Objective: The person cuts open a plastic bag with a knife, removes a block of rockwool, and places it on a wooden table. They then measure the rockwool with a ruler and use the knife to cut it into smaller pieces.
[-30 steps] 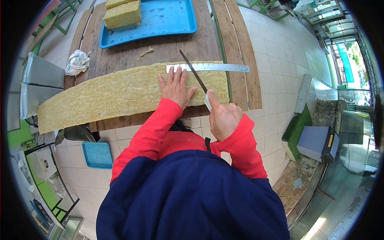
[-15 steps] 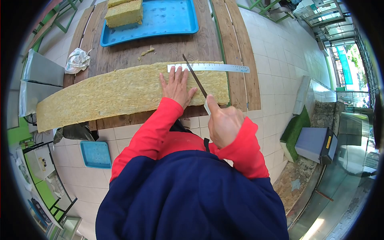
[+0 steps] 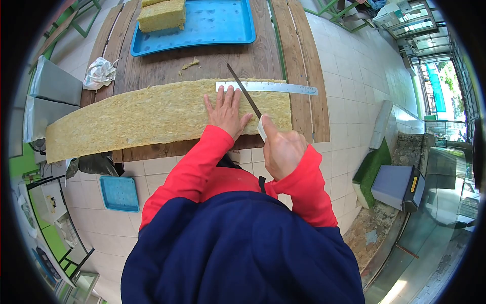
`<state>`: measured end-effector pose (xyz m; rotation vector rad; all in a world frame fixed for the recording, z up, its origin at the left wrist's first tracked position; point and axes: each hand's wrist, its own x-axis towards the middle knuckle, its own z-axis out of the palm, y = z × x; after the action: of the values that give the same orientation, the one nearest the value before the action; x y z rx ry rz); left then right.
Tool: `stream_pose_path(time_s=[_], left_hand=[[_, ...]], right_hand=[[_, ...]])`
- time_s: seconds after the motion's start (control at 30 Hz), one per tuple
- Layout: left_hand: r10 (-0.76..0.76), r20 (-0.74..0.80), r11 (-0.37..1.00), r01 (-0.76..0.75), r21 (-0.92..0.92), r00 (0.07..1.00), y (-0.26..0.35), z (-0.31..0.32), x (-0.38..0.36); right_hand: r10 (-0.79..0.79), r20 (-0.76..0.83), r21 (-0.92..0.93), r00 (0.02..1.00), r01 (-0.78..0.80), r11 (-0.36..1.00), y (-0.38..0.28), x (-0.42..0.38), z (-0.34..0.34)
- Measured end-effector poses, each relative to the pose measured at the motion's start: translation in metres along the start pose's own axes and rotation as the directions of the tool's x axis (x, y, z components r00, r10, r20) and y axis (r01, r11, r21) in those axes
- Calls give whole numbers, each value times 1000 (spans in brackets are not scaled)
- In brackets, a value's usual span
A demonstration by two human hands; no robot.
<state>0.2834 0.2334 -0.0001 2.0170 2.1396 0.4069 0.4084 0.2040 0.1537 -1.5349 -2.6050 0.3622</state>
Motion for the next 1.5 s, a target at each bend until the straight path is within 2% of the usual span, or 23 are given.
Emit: stream_pose_path(time_s=[0.2, 0.73, 0.8, 0.9, 1.13, 1.2, 1.33, 1.5], left_hand=[[2, 16, 999, -3, 36, 1000, -1, -1, 0], [12, 14, 999, -12, 42, 1000, -1, 0, 1], [10, 29, 998, -12, 64, 1000, 0, -3, 0], [9, 40, 997, -12, 82, 999, 0, -3, 0], [-8, 54, 998, 5, 57, 999, 0, -2, 0], [-5, 45, 998, 3, 57, 999, -1, 0, -1], [25, -25, 999, -24, 33, 999, -4, 6, -4], [16, -31, 1000, -16, -2, 999, -4, 7, -4]], right_hand=[[37, 52, 6, 998, -38, 999, -3, 2, -3], [48, 36, -54, 998, -46, 997, -10, -4, -13], [46, 104, -71, 994, -39, 997, -16, -8, -27], [44, 116, -55, 992, -38, 998, -17, -10, -29], [38, 125, -50, 991, -32, 998, -11, 19, -8], [-7, 84, -23, 996, 9, 1000, -8, 21, -5], [8, 66, -6, 998, -7, 1000, -12, 16, -20], [-2, 71, -7, 997, 3, 1000, -19, 14, -24]])
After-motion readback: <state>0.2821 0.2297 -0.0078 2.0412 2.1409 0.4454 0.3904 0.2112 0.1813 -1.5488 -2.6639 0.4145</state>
